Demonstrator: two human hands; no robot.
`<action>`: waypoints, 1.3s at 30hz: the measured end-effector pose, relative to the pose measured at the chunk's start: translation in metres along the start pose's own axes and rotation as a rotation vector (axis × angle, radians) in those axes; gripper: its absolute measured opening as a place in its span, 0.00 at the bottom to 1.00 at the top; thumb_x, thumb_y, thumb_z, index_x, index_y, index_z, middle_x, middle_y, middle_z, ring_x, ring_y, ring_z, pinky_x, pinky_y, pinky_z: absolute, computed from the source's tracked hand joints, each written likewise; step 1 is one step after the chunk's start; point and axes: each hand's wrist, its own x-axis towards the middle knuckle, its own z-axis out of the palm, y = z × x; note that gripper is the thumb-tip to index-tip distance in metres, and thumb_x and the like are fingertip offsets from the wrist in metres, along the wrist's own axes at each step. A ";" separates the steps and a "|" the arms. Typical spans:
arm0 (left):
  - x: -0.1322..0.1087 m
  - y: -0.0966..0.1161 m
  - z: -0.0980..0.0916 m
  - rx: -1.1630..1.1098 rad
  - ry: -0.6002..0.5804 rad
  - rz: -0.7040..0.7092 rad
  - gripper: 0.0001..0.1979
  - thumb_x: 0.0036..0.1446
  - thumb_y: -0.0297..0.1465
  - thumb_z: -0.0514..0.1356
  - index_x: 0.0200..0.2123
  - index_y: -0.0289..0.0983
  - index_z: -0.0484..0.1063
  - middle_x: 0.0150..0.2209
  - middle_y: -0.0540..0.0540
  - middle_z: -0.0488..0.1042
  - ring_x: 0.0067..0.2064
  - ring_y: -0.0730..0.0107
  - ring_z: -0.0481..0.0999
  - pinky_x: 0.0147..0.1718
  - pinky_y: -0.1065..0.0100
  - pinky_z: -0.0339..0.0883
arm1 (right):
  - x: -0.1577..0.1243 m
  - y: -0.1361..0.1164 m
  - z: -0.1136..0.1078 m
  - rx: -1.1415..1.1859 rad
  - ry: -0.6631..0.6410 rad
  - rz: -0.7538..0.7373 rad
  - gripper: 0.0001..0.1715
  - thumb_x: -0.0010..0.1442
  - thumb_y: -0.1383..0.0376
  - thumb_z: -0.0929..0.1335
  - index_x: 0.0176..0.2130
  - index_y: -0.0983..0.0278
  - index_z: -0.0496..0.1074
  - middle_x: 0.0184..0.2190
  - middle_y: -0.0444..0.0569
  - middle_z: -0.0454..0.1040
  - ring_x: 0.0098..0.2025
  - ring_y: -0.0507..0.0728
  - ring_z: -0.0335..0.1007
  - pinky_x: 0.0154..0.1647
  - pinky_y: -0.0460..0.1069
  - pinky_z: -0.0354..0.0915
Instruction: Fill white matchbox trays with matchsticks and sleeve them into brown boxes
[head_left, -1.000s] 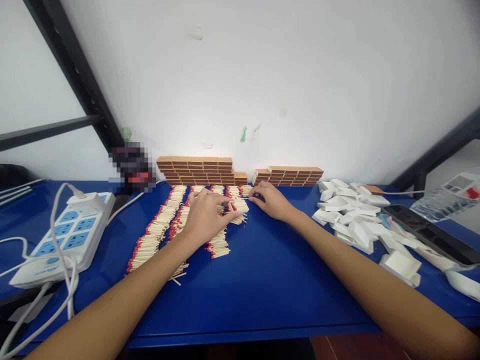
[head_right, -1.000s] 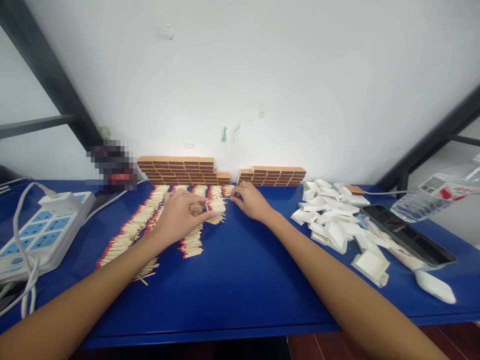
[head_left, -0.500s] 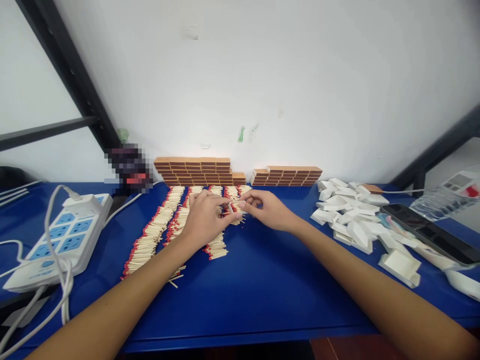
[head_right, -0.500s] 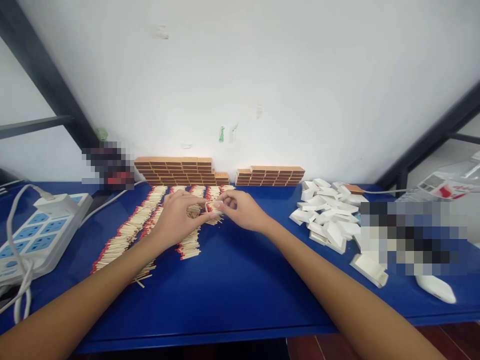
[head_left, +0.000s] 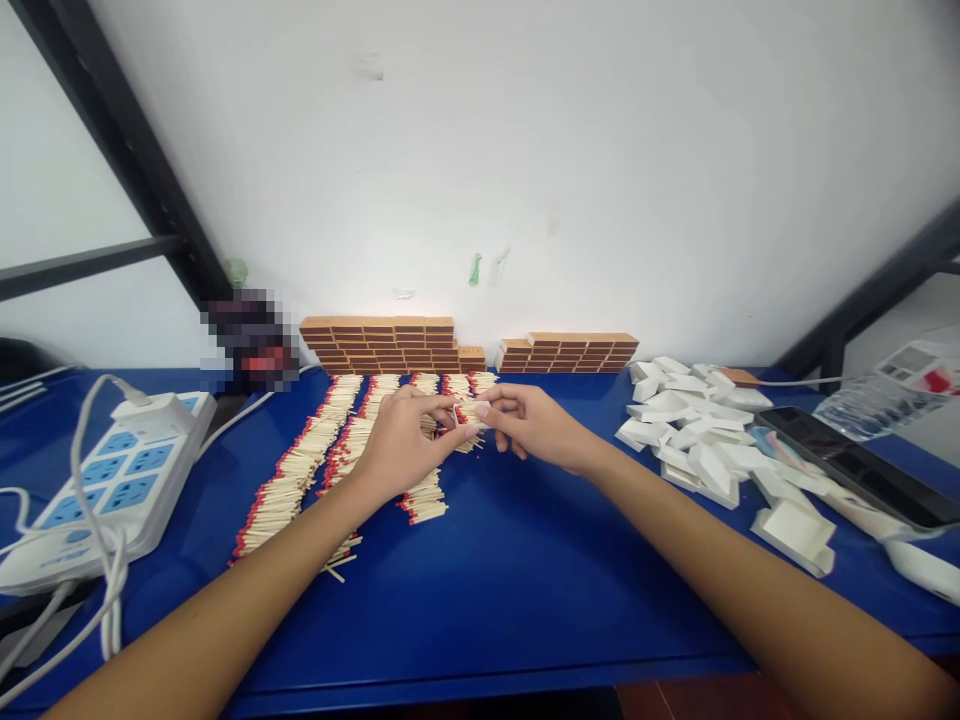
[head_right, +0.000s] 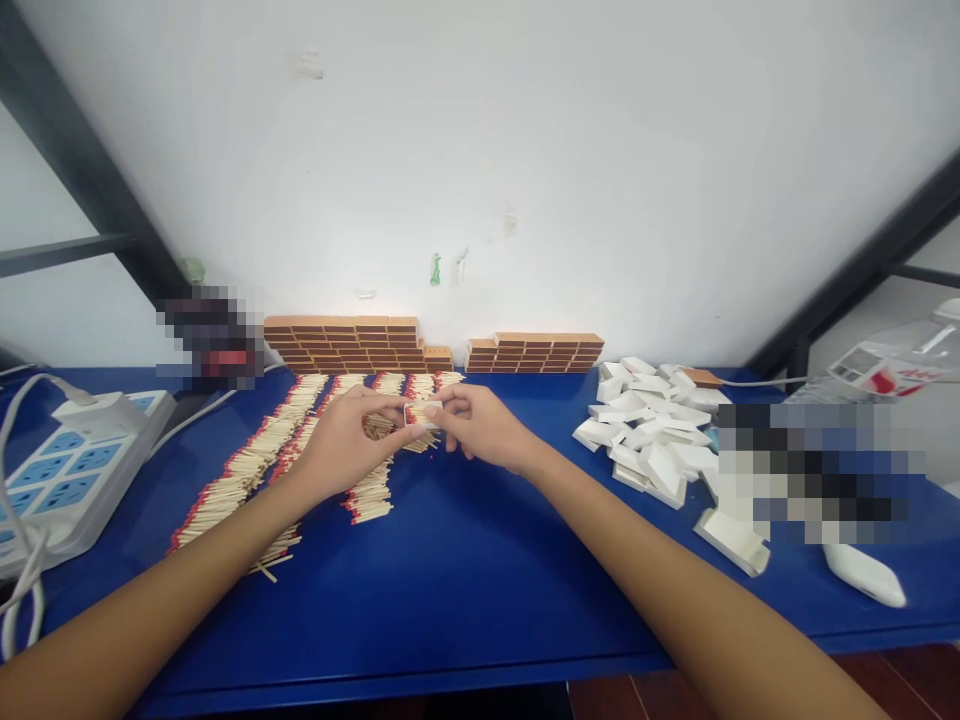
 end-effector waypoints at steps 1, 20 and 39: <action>0.000 0.000 0.000 -0.008 0.002 0.003 0.14 0.59 0.45 0.70 0.43 0.44 0.84 0.34 0.50 0.84 0.46 0.56 0.77 0.49 0.57 0.67 | -0.001 0.000 -0.001 0.000 0.001 0.004 0.27 0.59 0.48 0.77 0.48 0.62 0.73 0.25 0.42 0.74 0.22 0.51 0.69 0.13 0.44 0.60; -0.005 -0.002 0.005 0.002 -0.043 0.179 0.14 0.62 0.40 0.70 0.50 0.47 0.83 0.42 0.49 0.85 0.46 0.59 0.75 0.47 0.58 0.66 | -0.011 -0.006 -0.002 -0.100 -0.047 -0.017 0.25 0.60 0.45 0.75 0.43 0.63 0.78 0.29 0.46 0.78 0.27 0.51 0.71 0.23 0.45 0.61; -0.005 0.002 0.002 -0.030 -0.122 0.151 0.12 0.62 0.40 0.70 0.49 0.48 0.83 0.35 0.50 0.82 0.43 0.60 0.72 0.43 0.60 0.64 | -0.014 -0.009 0.001 -0.123 -0.074 -0.022 0.25 0.61 0.44 0.74 0.43 0.63 0.79 0.30 0.47 0.80 0.27 0.51 0.70 0.24 0.45 0.61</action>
